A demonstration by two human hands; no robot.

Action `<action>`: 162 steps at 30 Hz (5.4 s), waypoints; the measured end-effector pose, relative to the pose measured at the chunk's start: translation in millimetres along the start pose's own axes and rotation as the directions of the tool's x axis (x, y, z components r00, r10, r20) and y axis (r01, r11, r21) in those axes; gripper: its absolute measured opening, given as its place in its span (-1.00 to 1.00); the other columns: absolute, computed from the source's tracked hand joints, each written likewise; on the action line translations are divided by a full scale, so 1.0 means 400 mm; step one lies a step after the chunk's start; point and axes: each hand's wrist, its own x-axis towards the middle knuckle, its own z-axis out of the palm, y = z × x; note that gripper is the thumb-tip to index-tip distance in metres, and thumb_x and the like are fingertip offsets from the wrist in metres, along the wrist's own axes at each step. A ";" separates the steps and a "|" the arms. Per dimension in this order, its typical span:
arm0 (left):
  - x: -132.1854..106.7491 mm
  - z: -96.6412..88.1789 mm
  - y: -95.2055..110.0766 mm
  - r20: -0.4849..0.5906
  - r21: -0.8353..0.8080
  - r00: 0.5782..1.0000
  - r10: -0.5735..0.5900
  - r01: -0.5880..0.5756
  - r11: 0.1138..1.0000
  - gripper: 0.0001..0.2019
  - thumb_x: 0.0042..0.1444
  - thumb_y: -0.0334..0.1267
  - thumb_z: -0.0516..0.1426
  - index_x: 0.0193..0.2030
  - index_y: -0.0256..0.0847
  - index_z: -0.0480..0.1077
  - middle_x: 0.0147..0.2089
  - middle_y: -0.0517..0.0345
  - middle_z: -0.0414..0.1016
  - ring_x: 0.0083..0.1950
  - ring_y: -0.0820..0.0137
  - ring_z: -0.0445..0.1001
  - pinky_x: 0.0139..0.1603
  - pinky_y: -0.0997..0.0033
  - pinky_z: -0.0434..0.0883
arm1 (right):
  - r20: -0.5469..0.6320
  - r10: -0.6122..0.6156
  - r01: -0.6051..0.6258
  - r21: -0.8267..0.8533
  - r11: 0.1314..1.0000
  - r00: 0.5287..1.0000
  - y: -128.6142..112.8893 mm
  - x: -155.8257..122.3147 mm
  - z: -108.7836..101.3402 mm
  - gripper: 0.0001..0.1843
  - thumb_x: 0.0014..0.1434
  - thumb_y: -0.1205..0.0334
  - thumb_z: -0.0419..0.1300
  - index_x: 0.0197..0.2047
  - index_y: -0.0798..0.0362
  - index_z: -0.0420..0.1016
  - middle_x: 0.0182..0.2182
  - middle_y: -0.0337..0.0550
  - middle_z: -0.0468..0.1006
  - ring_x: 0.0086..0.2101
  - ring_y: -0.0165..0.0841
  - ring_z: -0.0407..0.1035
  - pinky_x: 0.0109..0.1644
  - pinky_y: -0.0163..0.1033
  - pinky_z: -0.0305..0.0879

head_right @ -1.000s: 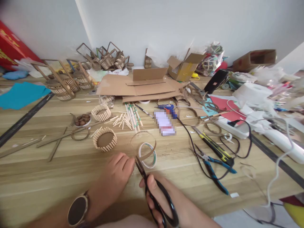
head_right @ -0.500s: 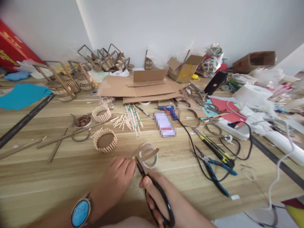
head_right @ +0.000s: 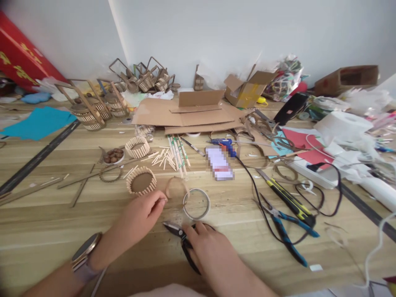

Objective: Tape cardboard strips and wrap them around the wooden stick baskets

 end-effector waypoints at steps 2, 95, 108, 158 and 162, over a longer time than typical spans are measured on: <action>0.002 0.016 0.015 0.062 0.022 0.998 -0.003 0.001 1.000 -0.86 0.27 -0.28 0.04 -0.23 -0.17 0.42 -0.27 0.15 0.58 -0.26 0.31 0.54 -0.31 0.38 0.31 | -0.072 -0.054 0.051 -0.045 0.998 0.996 0.005 -0.010 0.002 -0.50 0.09 0.41 0.15 0.12 -0.06 0.39 -0.22 -0.08 0.57 -0.27 -0.23 0.50 -0.35 -0.29 0.27; -0.034 0.041 0.006 -0.190 -0.924 0.898 -0.397 -0.027 0.382 -0.59 0.05 -0.22 0.23 0.07 -0.17 0.43 -0.30 0.18 0.50 -0.30 0.39 0.45 -0.24 0.44 0.44 | -0.201 0.066 0.047 0.511 0.858 0.977 0.096 -0.071 0.001 -0.75 0.17 0.38 0.07 -0.07 -0.03 0.32 -0.30 -0.18 0.54 -0.30 -0.35 0.49 -0.22 -0.31 0.45; -0.059 0.058 -0.011 -0.207 -0.905 0.928 -0.310 -0.061 0.421 -0.51 0.13 -0.28 0.19 0.22 0.00 0.33 0.12 0.05 0.43 -0.09 0.29 0.46 -0.02 0.29 0.44 | -0.299 0.096 0.152 0.707 0.691 0.949 -0.031 0.086 -0.027 -0.44 -0.02 0.19 0.32 0.06 -0.06 0.28 -0.24 -0.19 0.48 -0.32 -0.32 0.43 -0.22 -0.26 0.38; -0.070 0.079 -0.011 -0.255 -0.880 0.939 -0.232 -0.125 0.459 -0.48 0.20 -0.32 0.16 0.28 0.15 0.25 -0.04 0.11 0.44 -0.17 0.32 0.47 -0.10 0.31 0.48 | -0.302 -0.029 0.240 0.690 0.683 0.953 -0.036 0.095 0.002 -0.55 0.00 0.08 0.37 -0.05 0.00 0.42 -0.34 -0.23 0.52 -0.31 -0.30 0.43 -0.23 -0.32 0.33; -0.068 0.079 -0.009 -0.249 -0.889 0.938 -0.240 -0.124 0.440 -0.49 0.19 -0.33 0.16 0.27 0.12 0.27 -0.05 0.10 0.45 -0.17 0.32 0.47 -0.10 0.32 0.49 | -0.321 0.002 0.241 0.714 0.658 0.947 -0.039 0.094 0.011 -0.56 -0.06 0.24 0.40 -0.08 0.00 0.44 -0.35 -0.27 0.54 -0.32 -0.34 0.43 -0.23 -0.36 0.34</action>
